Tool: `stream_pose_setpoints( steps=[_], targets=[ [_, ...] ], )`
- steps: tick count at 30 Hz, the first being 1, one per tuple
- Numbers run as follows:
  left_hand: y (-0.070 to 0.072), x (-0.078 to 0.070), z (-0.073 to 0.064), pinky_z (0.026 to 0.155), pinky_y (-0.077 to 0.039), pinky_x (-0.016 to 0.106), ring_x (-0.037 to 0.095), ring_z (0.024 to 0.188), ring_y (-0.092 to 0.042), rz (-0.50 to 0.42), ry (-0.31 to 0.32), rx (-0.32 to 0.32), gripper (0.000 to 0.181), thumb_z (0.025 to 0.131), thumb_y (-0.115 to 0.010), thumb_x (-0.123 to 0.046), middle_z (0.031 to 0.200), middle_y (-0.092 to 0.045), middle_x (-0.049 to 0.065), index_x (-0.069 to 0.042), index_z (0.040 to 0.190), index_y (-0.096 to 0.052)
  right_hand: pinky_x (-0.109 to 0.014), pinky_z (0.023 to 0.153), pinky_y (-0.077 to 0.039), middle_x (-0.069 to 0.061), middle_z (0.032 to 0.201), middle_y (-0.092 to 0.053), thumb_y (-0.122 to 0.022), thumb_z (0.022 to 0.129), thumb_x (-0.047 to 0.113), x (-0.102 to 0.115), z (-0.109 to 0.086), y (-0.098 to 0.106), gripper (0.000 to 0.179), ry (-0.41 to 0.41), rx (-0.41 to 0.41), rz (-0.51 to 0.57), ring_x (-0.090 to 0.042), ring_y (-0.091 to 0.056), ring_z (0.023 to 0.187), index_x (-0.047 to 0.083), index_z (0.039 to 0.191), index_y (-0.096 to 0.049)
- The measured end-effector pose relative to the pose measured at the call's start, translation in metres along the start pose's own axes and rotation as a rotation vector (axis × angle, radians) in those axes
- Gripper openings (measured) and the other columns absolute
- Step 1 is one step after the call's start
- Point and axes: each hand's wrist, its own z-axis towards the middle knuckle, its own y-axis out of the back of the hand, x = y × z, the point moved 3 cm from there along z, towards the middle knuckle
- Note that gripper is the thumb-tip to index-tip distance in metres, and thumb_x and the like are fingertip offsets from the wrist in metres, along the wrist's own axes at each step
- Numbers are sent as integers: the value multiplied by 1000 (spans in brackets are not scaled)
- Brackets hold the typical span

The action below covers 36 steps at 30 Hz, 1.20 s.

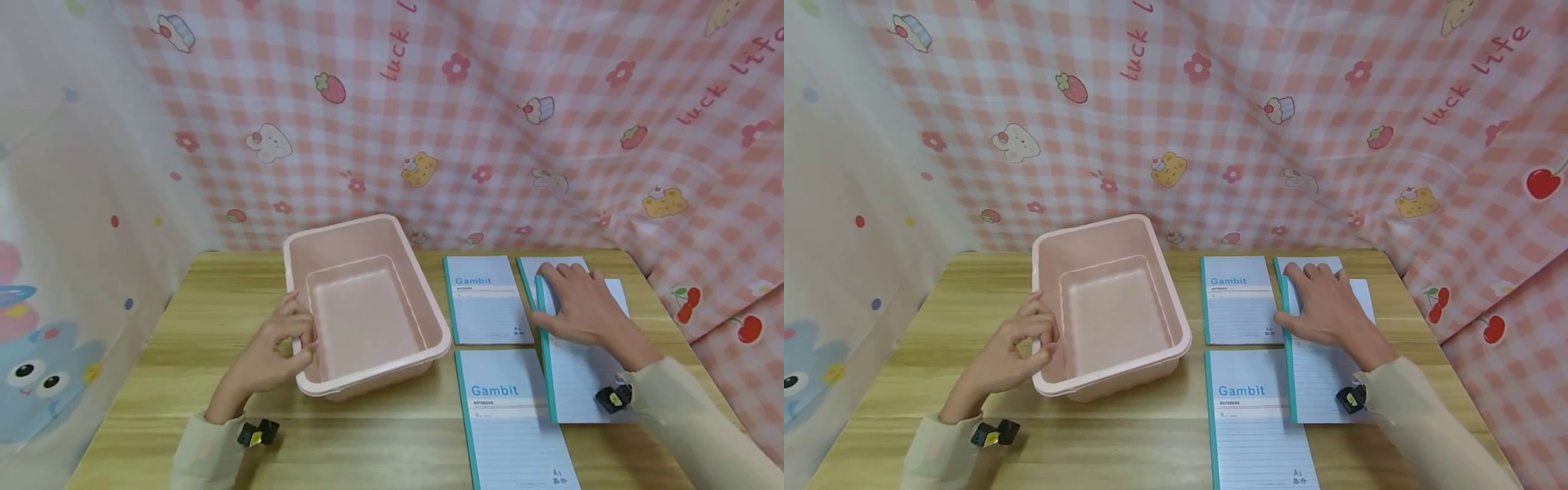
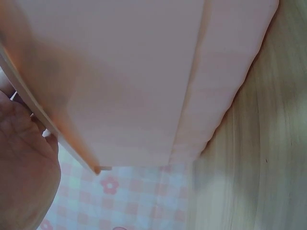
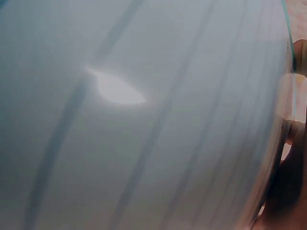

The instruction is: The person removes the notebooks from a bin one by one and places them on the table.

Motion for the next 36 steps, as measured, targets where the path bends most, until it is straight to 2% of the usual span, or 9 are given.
stream_pose_setpoints(
  steps=[7, 15, 18, 22, 26, 32, 36],
  targets=[
    [2, 2, 0, 132, -11, 38, 10, 88, -49, -3, -9, -8, 34, 73, -64, 8, 70, -53, -10, -20, 65, -48, -54, 79, -38, -22, 120, -66, -72, 83, 40, -14, -25, -21, 59, -13, 46, 2, -41, -58, 108, 8, 129, -54],
    [11, 5, -3, 132, -11, 39, 10, 90, -49, 9, 15, -15, 34, 73, -65, 8, 71, -54, -11, -22, 66, -49, -45, 72, -34, -10, 104, -65, -74, 80, 43, -12, -45, -51, 55, 11, 92, -10, -30, -55, 92, 13, 123, -56],
    [12, 7, -5, 131, -12, 42, 10, 90, -50, 5, 20, -9, 35, 73, -65, 8, 70, -54, -11, -22, 66, -49, -44, 72, -32, -9, 106, -64, -73, 81, 45, -9, -53, -62, 60, 13, 118, -14, -29, -54, 92, 11, 127, -56],
    [12, 9, -9, 131, -12, 43, 10, 90, -50, 4, 18, -6, 35, 72, -65, 8, 71, -54, -11, -22, 66, -50, -48, 75, -35, -13, 114, -64, -72, 83, 48, -7, -61, -74, 66, 5, 148, -3, -31, -53, 98, 9, 134, -56],
    [14, 9, -9, 131, -11, 38, 10, 90, -50, 2, 17, -16, 35, 72, -65, 9, 71, -55, -11, -22, 66, -50, -52, 77, -40, -14, 115, -64, -72, 84, 50, -8, -63, -79, 66, 13, 149, 11, -33, -53, 101, 9, 134, -56],
    [18, 9, -11, 132, -10, 39, 10, 90, -50, 4, 24, -21, 36, 73, -65, 10, 72, -55, -11, -22, 66, -50, -47, 76, -43, -8, 112, -62, -74, 81, 61, -7, -63, -80, 68, 49, 131, 41, -28, -52, 99, 14, 128, -59],
    [18, 9, -10, 132, -10, 38, 11, 90, -50, 9, 17, -20, 36, 73, -66, 10, 72, -55, -11, -23, 67, -51, -55, 81, -48, -8, 118, -62, -73, 80, 68, -6, -64, -76, 70, 51, 110, 57, -31, -56, 105, 17, 127, -60]
  ],
)
